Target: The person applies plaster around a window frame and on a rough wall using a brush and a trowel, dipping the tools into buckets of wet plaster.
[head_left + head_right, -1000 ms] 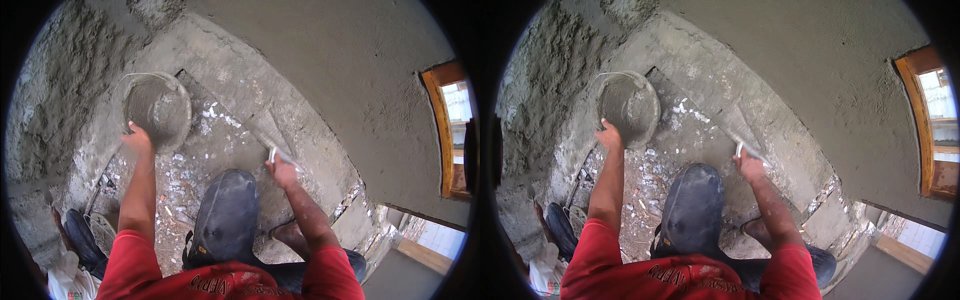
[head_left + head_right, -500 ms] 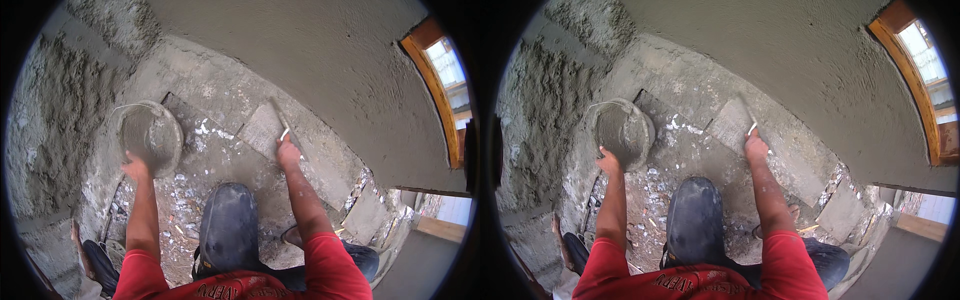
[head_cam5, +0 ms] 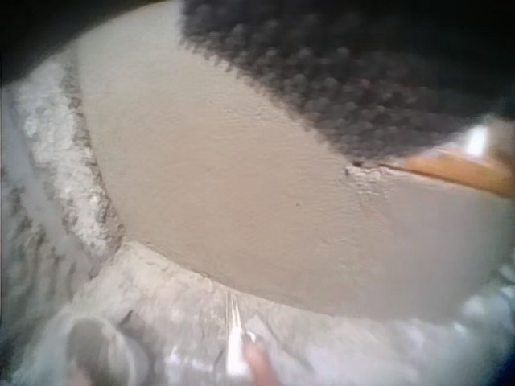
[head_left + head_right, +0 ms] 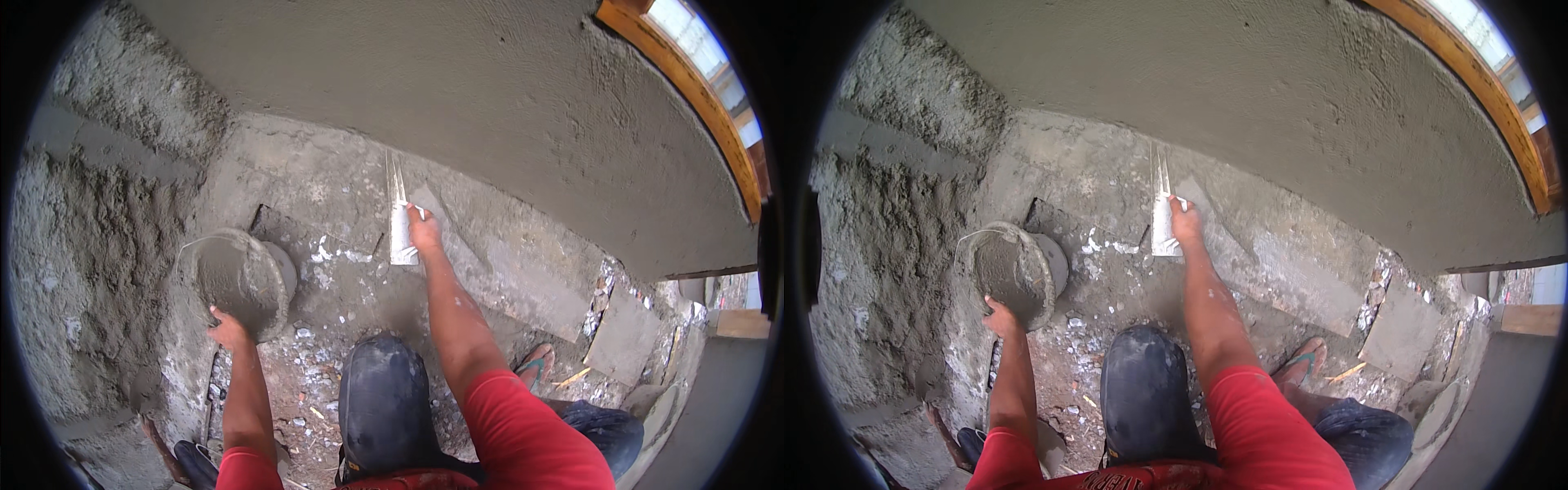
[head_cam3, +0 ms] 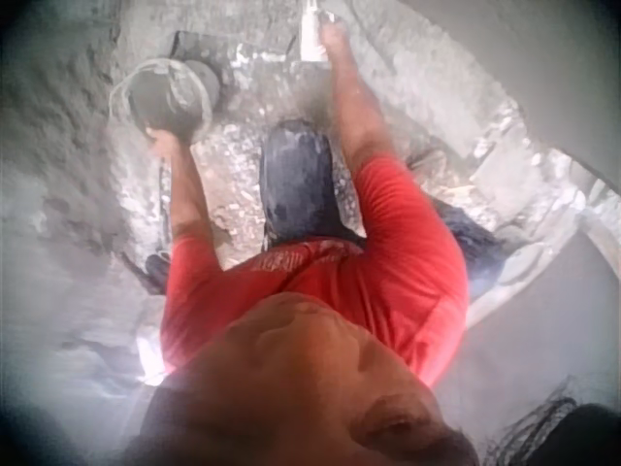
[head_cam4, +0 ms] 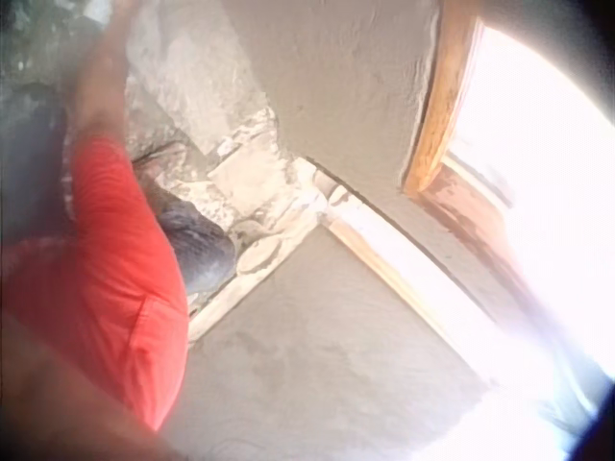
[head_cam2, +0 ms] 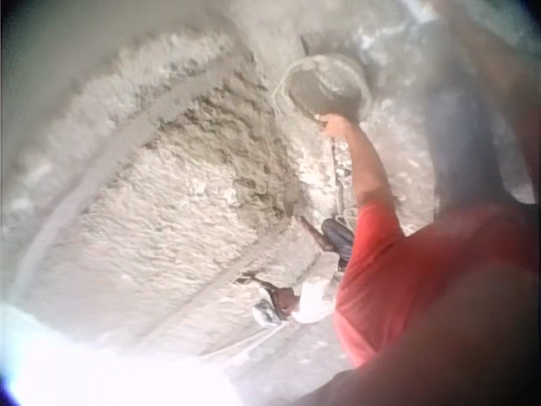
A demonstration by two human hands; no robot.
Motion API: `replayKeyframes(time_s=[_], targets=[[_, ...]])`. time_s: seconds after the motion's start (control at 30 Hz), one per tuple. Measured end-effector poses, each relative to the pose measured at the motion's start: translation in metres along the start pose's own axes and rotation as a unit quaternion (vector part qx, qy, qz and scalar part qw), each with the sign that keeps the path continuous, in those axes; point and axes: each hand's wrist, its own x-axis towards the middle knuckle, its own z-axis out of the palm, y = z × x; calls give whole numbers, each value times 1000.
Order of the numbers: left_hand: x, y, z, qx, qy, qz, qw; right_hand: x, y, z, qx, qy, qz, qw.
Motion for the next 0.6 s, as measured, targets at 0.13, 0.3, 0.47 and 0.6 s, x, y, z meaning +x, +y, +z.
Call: replayKeyframes(time_s=[0.13, 0.3, 0.47, 0.6], targets=[[12, -17, 5, -7, 5, 14, 1000, -17, 70, -14, 13, 177, -36, 983], [16, -11, 1, 26, 18, 18, 999, -44, 50, 5, 134, 128, -44, 982], [11, -17, 17, 34, 8, 25, 999, 10, 52, -19, 29, 189, -85, 978], [21, -21, 6, 26, 31, 23, 999, -42, 81, -43, 2, 356, -58, 933]])
